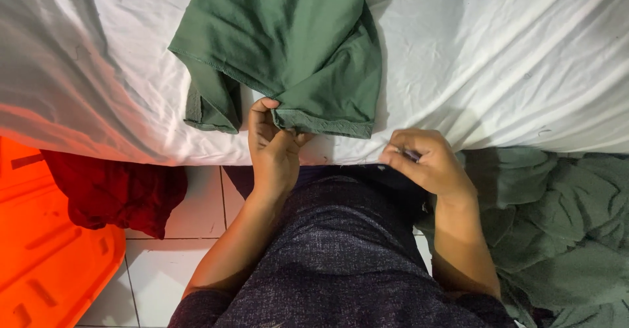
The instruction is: A person is performing quality control on a green garment by inspecting seams and using a thread trimmer to remove loose threads.
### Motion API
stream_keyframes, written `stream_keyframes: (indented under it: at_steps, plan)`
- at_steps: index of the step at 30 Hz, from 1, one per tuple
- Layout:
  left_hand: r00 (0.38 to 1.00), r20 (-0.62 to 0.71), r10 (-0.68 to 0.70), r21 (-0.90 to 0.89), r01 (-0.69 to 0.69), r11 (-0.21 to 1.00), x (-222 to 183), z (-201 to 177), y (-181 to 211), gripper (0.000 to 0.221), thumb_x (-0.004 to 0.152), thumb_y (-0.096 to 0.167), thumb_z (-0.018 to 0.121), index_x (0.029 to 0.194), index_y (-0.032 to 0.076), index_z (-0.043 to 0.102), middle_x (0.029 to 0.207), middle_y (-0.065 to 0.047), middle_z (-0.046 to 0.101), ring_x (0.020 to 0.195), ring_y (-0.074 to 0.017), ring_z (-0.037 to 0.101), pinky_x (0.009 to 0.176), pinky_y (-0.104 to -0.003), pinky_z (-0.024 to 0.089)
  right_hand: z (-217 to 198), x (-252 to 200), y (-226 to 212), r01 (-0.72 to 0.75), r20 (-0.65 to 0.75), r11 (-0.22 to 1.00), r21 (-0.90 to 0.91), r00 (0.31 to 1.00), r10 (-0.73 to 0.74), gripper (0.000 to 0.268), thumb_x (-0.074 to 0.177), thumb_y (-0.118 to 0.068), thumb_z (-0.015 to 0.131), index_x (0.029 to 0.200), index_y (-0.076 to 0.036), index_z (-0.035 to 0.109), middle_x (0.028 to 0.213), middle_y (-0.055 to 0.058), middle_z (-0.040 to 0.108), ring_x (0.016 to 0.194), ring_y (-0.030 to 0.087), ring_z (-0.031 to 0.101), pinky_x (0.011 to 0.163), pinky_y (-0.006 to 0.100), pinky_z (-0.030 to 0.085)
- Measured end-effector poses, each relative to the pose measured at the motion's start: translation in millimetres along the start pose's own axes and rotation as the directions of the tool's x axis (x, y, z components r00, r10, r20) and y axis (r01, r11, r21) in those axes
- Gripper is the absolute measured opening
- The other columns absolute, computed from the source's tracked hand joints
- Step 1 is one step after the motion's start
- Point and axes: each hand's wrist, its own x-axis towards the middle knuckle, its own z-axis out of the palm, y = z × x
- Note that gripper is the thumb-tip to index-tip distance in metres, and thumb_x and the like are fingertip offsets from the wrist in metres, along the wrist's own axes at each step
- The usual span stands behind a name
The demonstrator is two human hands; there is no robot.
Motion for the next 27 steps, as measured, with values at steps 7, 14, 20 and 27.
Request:
stream_keyframes:
  at_steps: [7, 14, 20, 27]
  plan:
    - [1.0, 0.025, 0.005, -0.044, -0.004, 0.999, -3, -2, -2, 0.045, 0.083, -0.015, 0.044, 0.123, 0.007, 0.045, 0.113, -0.008, 0.054, 0.095, -0.0242, 0.068, 0.078, -0.042, 0.069, 21, 12, 9, 0.07, -0.201, 0.93, -0.361, 0.968, -0.152, 0.027, 0.083, -0.004, 0.084, 0.107, -0.002, 0.072, 0.1, 0.01, 0.064, 0.049, 0.015, 0.055, 0.045, 0.029, 0.047]
    - [0.996, 0.074, 0.041, 0.052, -0.045, 0.998, -5, -1, 1, 0.042, 0.091, -0.016, 0.045, 0.126, 0.003, 0.056, 0.107, -0.006, 0.058, 0.092, -0.0215, 0.071, 0.078, -0.042, 0.069, 34, 25, 24, 0.014, -0.287, 0.771, -0.636, 0.924, -0.254, 0.018, 0.09, -0.002, 0.08, 0.107, -0.003, 0.074, 0.084, 0.006, 0.067, 0.068, 0.027, 0.072, 0.059, 0.037, 0.059]
    - [0.993, 0.087, 0.078, 0.241, -0.097, 0.966, 0, -23, -7, 0.029, 0.1, -0.006, 0.056, 0.127, -0.003, 0.067, 0.097, -0.006, 0.064, 0.085, -0.0132, 0.069, 0.077, -0.035, 0.063, 18, 20, 20, -0.141, -0.417, 0.956, -0.257, 0.908, 0.021, 0.012, 0.104, -0.005, 0.061, 0.105, 0.0, 0.072, 0.053, 0.006, 0.056, 0.049, 0.012, 0.05, 0.053, 0.029, 0.049]
    - [0.997, 0.075, 0.023, 0.278, -0.043, 0.96, 3, -22, -6, 0.024, 0.102, 0.005, 0.057, 0.117, -0.007, 0.073, 0.082, -0.012, 0.07, 0.076, -0.009, 0.062, 0.071, -0.031, 0.059, 20, 22, 23, -0.145, -0.467, 0.988, 0.057, 0.871, 0.154, 0.015, 0.105, -0.012, 0.058, 0.105, 0.001, 0.067, 0.053, 0.002, 0.043, 0.047, 0.006, 0.048, 0.059, 0.029, 0.06]
